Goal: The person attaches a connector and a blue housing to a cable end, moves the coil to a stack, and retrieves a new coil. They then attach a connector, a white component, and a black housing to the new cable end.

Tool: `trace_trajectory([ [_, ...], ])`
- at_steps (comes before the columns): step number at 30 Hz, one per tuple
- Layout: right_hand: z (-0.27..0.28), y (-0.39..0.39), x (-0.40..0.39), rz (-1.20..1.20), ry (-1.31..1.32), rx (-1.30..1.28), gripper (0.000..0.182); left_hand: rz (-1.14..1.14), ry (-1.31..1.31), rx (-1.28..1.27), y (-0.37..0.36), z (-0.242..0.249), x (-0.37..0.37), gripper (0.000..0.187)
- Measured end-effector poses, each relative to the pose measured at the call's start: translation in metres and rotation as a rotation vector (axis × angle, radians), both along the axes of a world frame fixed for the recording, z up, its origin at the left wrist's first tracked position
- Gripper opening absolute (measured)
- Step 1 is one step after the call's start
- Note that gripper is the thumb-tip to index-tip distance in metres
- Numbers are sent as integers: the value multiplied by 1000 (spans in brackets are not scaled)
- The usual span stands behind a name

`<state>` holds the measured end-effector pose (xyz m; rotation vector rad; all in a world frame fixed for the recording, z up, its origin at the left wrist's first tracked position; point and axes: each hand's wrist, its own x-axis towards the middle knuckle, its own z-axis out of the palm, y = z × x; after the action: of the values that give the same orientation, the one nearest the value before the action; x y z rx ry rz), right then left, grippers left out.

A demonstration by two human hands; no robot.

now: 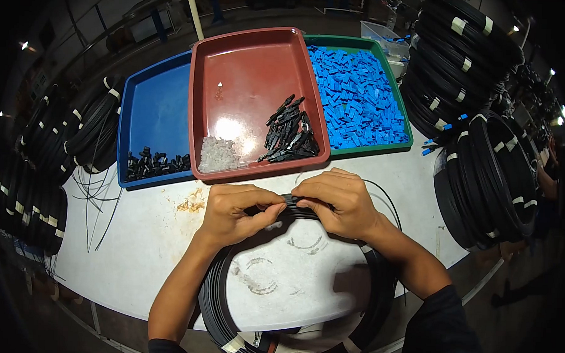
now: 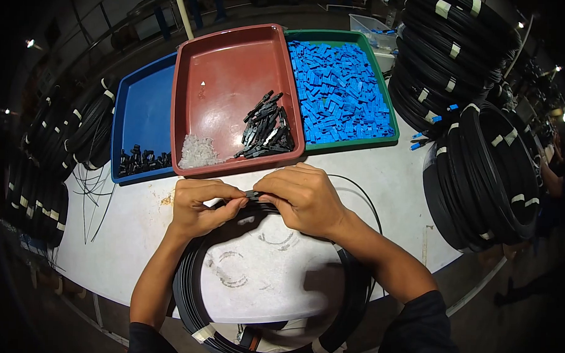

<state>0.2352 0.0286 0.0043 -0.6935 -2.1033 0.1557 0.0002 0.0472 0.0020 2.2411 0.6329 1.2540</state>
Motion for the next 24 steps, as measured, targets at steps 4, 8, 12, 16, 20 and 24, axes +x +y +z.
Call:
trace_trajectory([
  [4,3,-4,-2,-16,28,-36,17,-9,20,-25,0,-1,-1,12],
  [8,8,-4,-9,44,76,8,18,-17,-9,-13,1,-1,0,12],
  [12,3,-2,-5,70,33,7,19,-27,-1,-9,1,-2,-1,13],
  [16,9,-5,-6,92,67,-73,15,-22,10,3,0,-1,-1,12],
  [20,3,-3,-4,80,44,-69,15,-41,24,62,2,-2,-1,12],
  [24,3,-1,-4,98,65,-100,12,3,51,0,-1,7,-2,14],
])
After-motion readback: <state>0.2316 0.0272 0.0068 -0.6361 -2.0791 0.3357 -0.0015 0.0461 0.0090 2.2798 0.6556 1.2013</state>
